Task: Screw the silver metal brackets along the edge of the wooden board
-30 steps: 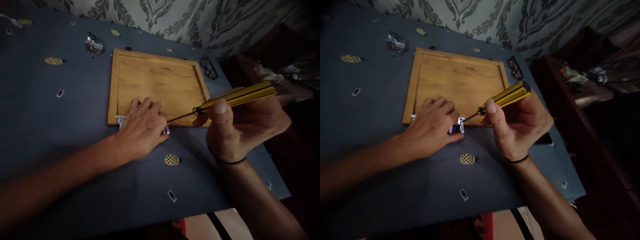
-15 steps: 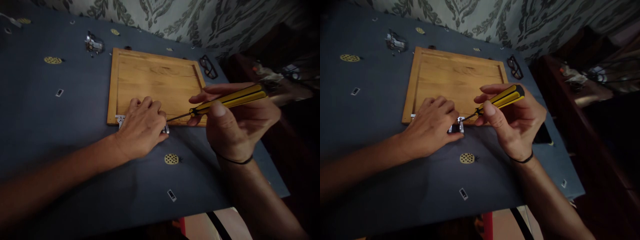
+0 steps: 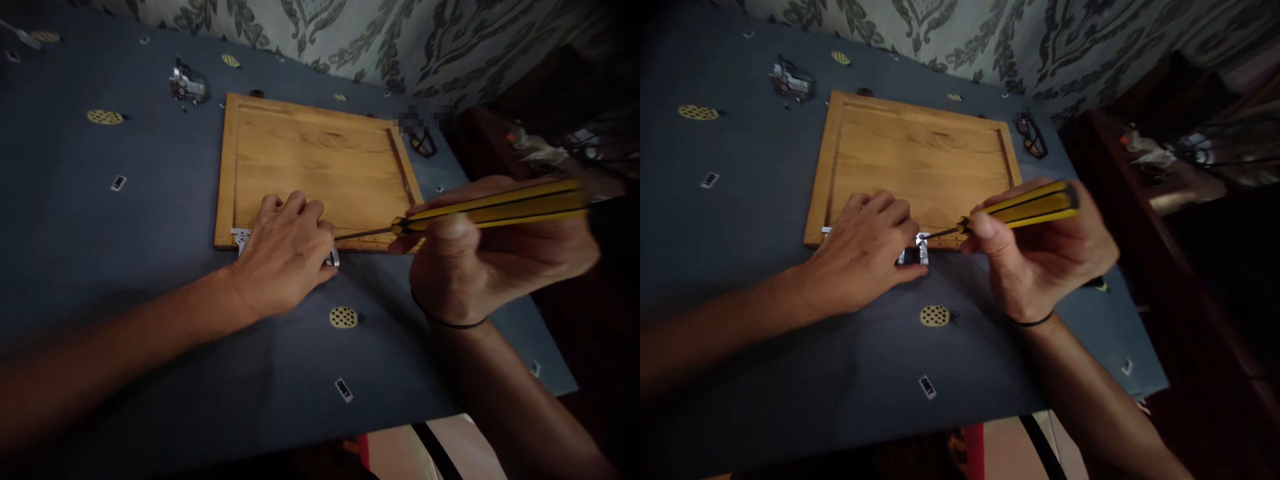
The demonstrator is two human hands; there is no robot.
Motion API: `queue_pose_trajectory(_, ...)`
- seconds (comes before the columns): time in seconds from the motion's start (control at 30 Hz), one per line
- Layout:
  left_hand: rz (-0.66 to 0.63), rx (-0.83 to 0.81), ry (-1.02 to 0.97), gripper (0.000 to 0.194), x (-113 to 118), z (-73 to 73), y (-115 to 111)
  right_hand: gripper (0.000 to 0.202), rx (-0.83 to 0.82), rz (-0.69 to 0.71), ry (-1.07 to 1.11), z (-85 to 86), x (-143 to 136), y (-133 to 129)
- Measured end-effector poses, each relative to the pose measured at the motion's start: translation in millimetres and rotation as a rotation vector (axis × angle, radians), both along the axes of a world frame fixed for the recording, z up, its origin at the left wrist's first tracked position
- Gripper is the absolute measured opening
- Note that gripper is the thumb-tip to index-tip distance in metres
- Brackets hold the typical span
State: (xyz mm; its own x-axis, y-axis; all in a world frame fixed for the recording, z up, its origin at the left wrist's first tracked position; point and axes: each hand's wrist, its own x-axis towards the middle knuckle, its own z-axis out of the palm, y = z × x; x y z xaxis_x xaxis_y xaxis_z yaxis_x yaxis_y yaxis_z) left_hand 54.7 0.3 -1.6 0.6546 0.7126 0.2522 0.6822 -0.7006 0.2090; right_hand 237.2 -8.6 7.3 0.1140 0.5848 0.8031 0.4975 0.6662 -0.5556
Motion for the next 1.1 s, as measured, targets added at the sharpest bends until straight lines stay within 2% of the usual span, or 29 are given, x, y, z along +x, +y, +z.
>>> queue_pose_trajectory(0.07,-0.002,-0.004,0.000,0.026,0.0,-0.2,0.2,0.033,0.039,-0.098,0.056,1.3,-0.9,1.5)
queue_pose_trajectory(0.13,-0.005,-0.008,-0.001,0.026,0.0,-0.5,0.1,0.036,0.076,-0.132,0.068,3.3,-0.3,2.7)
queue_pose_trajectory(0.33,0.006,-0.013,0.006,0.026,0.3,0.2,-0.4,0.028,-0.052,-0.079,-0.070,5.3,1.0,-2.4)
queue_pose_trajectory(0.7,0.001,-0.013,0.013,0.027,0.9,0.8,-0.4,0.023,-0.134,0.045,-0.004,0.0,0.3,-1.3)
queue_pose_trajectory(0.8,0.007,-0.009,0.009,0.027,1.1,0.0,-0.5,0.018,-0.143,0.126,0.018,1.3,2.2,-0.4)
queue_pose_trajectory(0.93,0.004,-0.001,0.005,0.027,1.0,-0.6,-0.3,0.019,-0.236,0.236,0.080,4.4,5.1,-1.2)
queue_pose_trajectory(1.1,0.003,0.009,0.004,0.028,0.4,-1.2,0.1,0.017,-0.268,0.325,0.047,8.1,7.7,-3.8)
